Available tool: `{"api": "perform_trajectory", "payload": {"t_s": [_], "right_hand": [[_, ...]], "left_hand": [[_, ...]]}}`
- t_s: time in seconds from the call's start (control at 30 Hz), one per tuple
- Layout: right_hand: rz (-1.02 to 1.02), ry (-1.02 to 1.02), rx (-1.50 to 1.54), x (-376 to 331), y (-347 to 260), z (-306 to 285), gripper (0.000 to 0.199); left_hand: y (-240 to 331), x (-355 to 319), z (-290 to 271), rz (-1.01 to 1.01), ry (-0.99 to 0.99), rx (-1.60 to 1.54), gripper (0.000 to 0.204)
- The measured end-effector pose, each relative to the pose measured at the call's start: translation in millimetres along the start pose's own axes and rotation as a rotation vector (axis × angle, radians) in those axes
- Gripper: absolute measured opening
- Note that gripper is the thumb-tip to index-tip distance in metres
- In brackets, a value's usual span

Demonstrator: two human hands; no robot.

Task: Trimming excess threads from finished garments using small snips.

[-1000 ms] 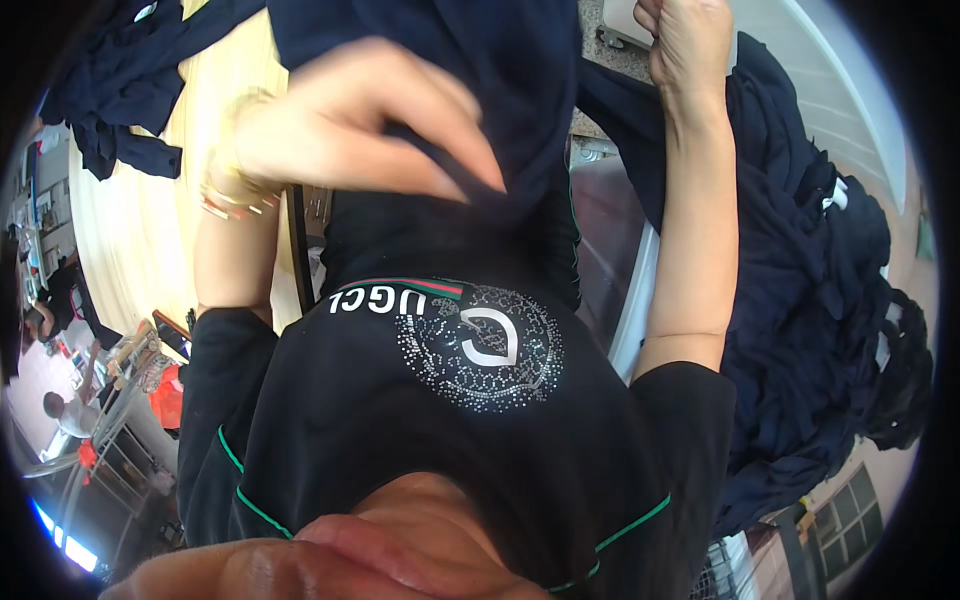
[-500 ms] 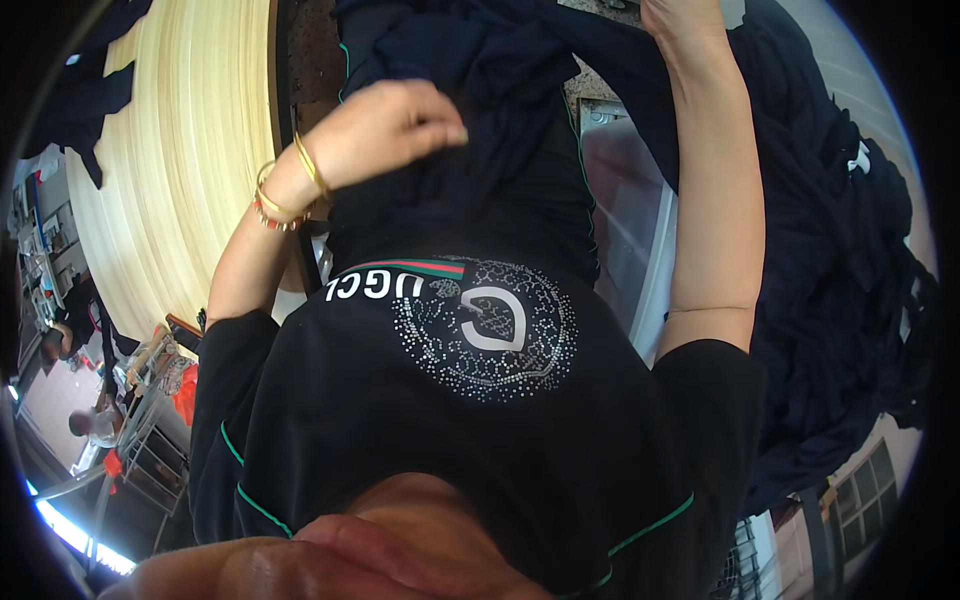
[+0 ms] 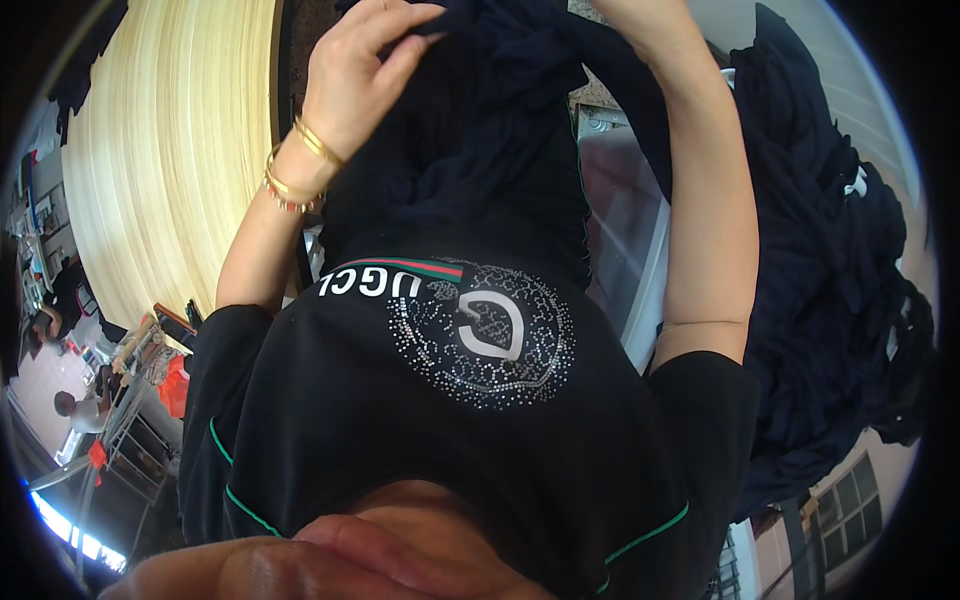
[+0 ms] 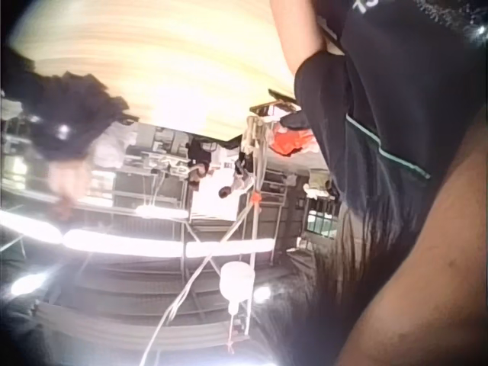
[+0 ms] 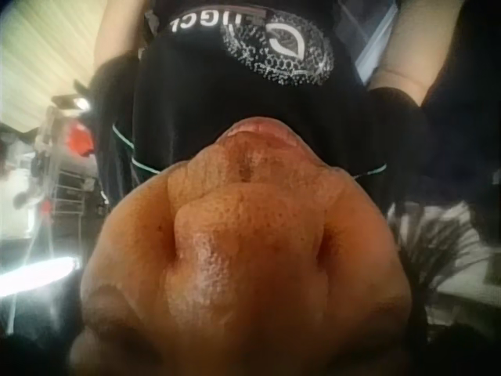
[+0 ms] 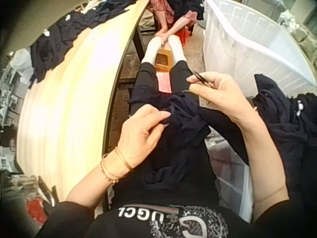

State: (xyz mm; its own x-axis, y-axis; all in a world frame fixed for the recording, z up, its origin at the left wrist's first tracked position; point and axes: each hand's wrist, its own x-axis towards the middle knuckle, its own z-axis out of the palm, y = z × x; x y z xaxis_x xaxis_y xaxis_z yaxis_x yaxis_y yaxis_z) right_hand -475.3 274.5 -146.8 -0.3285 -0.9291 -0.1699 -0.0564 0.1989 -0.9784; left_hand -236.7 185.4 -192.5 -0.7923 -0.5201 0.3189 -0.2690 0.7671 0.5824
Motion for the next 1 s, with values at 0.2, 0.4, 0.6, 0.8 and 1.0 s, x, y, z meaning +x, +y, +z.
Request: {"api": "perform_trajectory", "payload": {"t_s": [0.2, 0.4, 0.6, 0.8, 1.0], "right_hand": [[-0.067, -0.038, -0.133, -3, 2, 10, 0.024], [-0.057, -0.033, -0.169, -1, 5, -1, 0.02], [-0.077, -0.081, -0.186, 1, 10, 0, 0.019], [-0.025, -0.088, -0.194, 3, 9, 4, 0.019], [0.004, -0.077, -0.169, 3, 10, -3, 0.018]], "left_hand": [[46, -49, 25, 0.1, -0.49, -0.497, 0.038], [32, -36, 16, 0.05, -0.592, -0.341, 0.018], [0, 26, 11, -0.384, -0.526, 0.115, 0.034], [-70, 29, 88, -0.507, -0.554, 0.304, 0.039], [-106, 30, 131, -0.699, -0.626, 0.154, 0.037]]}}
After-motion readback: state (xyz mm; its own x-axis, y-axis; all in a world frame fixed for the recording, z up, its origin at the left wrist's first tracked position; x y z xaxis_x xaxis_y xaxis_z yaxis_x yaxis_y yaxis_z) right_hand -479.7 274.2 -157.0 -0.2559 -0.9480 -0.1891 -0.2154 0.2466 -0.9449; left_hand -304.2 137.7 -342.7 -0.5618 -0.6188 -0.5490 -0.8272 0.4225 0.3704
